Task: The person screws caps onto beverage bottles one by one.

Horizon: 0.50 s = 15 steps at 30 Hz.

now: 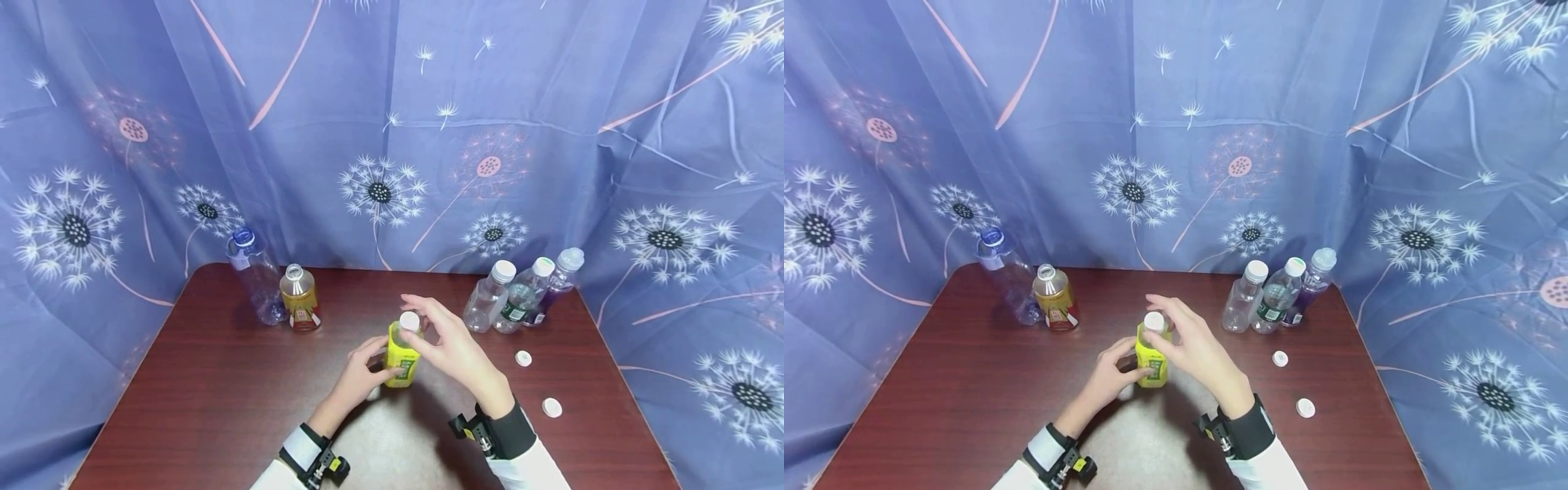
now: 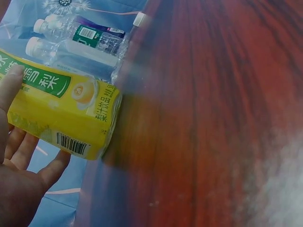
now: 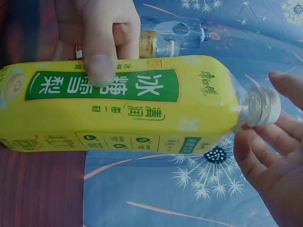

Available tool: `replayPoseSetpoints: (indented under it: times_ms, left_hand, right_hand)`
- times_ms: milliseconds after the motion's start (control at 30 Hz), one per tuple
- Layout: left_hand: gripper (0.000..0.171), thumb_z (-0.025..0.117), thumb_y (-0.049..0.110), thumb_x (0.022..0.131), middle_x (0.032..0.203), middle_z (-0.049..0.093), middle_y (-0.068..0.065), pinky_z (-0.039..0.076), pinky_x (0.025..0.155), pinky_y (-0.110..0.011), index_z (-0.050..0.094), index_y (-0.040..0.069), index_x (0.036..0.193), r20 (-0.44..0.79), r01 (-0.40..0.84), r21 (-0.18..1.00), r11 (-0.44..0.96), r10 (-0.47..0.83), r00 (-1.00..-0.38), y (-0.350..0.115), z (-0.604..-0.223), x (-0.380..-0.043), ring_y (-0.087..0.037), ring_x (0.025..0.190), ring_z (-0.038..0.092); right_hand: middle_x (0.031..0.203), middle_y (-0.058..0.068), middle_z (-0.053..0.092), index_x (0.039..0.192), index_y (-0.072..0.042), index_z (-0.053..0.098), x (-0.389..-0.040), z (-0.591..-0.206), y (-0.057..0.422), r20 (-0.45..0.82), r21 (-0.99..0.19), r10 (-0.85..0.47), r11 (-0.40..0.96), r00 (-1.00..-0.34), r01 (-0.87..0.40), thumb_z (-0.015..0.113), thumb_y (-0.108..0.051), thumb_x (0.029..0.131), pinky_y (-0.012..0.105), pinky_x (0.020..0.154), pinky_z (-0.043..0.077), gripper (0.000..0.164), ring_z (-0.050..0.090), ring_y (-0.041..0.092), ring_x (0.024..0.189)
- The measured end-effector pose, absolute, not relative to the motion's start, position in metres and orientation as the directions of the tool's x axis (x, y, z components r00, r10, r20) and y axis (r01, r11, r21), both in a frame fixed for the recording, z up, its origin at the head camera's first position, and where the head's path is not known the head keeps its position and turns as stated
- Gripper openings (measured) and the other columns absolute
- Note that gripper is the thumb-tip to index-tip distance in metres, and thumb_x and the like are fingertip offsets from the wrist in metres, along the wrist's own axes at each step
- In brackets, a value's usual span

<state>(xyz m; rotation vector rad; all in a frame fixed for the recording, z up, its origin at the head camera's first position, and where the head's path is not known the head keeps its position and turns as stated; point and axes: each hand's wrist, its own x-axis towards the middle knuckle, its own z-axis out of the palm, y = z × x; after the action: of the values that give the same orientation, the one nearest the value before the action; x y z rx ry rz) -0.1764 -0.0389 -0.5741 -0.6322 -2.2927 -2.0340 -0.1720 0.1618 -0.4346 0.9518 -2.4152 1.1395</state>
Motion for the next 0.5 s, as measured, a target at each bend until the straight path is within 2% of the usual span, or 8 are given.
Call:
replayPoseSetpoints:
  times_ms: [100, 367, 500]
  left_hand:
    - [0.059, 0.088, 0.012, 0.085, 0.135, 0.066, -0.011, 0.057, 0.103, -0.041, 0.066, 0.007, 0.139, 0.258, 0.29, 0.954, 0.074, 0.292, -0.921, -0.0387, -0.5748, -0.1761, -0.031, 0.125, 0.063]
    - [0.057, 0.088, 0.011, 0.085, 0.134, 0.066, -0.012, 0.057, 0.102, -0.042, 0.067, 0.006, 0.137, 0.267, 0.3, 0.951, 0.077, 0.286, -0.92, -0.0382, -0.5753, -0.1766, -0.032, 0.124, 0.063]
    - [0.057, 0.088, 0.013, 0.085, 0.134, 0.066, -0.01, 0.057, 0.103, -0.042, 0.067, 0.008, 0.137, 0.253, 0.287, 0.954, 0.083, 0.29, -0.923, -0.0381, -0.5743, -0.1764, -0.03, 0.125, 0.063]
  right_hand:
    - [0.12, 0.004, 0.07, 0.142, -0.006, 0.058, -0.171, -0.434, 0.162, 0.516, -0.571, -0.438, 0.465, -0.737, -0.676, 0.077, -0.008, 0.094, 0.033, 0.075, 0.058, 0.052, 0.061, 0.013, 0.091]
    - [0.12, 0.002, 0.069, 0.141, -0.01, 0.059, -0.1718, -0.4344, 0.1622, 0.518, -0.567, -0.436, 0.468, -0.736, -0.677, 0.077, -0.01, 0.094, 0.027, 0.077, 0.056, 0.05, 0.061, 0.012, 0.091]
    - [0.118, 0.003, 0.07, 0.138, -0.006, 0.061, -0.1721, -0.4346, 0.1623, 0.53, -0.569, -0.432, 0.458, -0.73, -0.683, 0.077, -0.007, 0.093, 0.029, 0.076, 0.057, 0.047, 0.061, 0.012, 0.09]
